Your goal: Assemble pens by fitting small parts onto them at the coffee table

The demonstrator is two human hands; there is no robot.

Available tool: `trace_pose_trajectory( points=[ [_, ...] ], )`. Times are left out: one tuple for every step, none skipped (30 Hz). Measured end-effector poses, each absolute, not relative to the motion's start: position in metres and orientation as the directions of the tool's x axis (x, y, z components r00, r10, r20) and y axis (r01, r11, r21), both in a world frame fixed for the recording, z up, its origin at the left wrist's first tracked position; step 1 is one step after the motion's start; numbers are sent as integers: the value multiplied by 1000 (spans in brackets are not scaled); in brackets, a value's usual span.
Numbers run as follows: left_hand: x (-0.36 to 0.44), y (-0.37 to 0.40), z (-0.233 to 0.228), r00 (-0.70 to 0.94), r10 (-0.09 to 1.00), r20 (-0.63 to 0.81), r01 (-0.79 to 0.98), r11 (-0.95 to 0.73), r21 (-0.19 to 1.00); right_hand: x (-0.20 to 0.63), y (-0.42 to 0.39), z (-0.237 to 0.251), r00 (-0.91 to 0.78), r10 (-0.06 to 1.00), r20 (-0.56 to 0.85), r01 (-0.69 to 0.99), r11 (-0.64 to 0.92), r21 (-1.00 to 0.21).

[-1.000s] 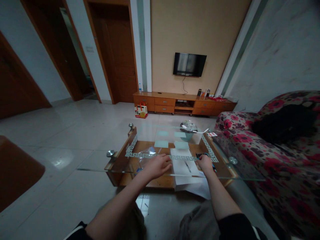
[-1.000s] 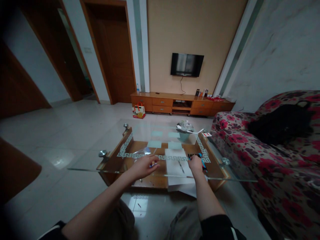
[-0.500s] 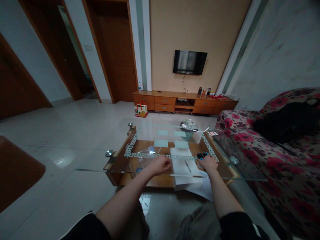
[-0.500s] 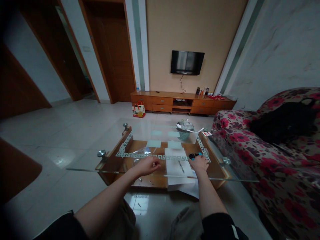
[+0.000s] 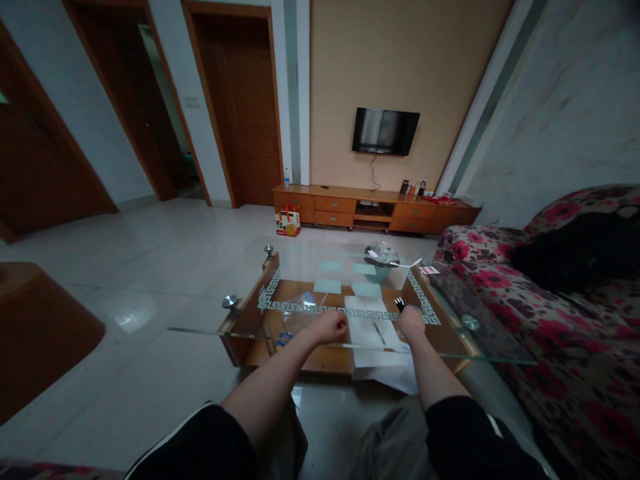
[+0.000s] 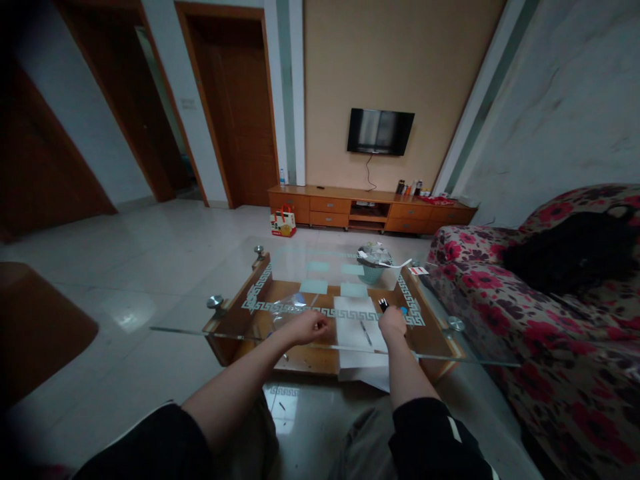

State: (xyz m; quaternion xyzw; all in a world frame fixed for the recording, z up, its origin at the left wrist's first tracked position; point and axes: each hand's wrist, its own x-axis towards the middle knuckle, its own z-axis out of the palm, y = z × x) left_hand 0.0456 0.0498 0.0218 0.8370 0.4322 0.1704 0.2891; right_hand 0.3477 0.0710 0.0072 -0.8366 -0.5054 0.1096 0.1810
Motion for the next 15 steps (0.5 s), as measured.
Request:
trace_pose_trajectory(
  points=[
    [47,51,21,561,827,40,607,-443,660,341,70,11,461,887,4,774,-400,-491],
    [50,51,21,552,833,42,586,-423,691,332,69,15,448,894,14,733,-359,-578],
    [53,51,20,542,840,42,566,-401,720,321,68,18,427,904,25,686,-306,-660],
    [56,51,20,532,846,39,549,-380,744,308,68,22,401,916,29,627,-251,-737],
    [59,50,20,524,851,35,526,-355,773,294,67,24,375,927,30,559,-200,-805],
    [62,49,20,517,856,29,483,-319,816,280,67,27,352,936,28,489,-158,-858],
    [65,47,21,515,857,20,408,-266,873,265,66,29,325,945,23,420,-123,-899],
    [67,46,22,521,854,14,306,-201,931,250,65,32,306,952,19,356,-96,-929],
    [70,44,24,530,848,11,182,-126,975,236,64,34,292,956,20,303,-73,-950],
    [73,43,26,537,844,14,58,-54,997,224,63,37,279,960,23,261,-53,-964],
    [76,43,28,534,845,19,-48,8,999,214,62,40,261,965,25,200,-29,-979],
    [78,43,29,529,848,22,-116,47,992,205,61,43,221,975,6,52,-6,-999],
    [81,43,31,521,853,19,-157,74,985,199,60,47,186,982,-9,-42,-1,-999],
    [83,43,31,518,855,11,-177,94,980,195,58,49,177,984,-23,-60,-12,-998],
    [85,44,31,522,853,3,-170,101,980,193,57,51,170,985,-34,-63,-24,-998]
  ],
)
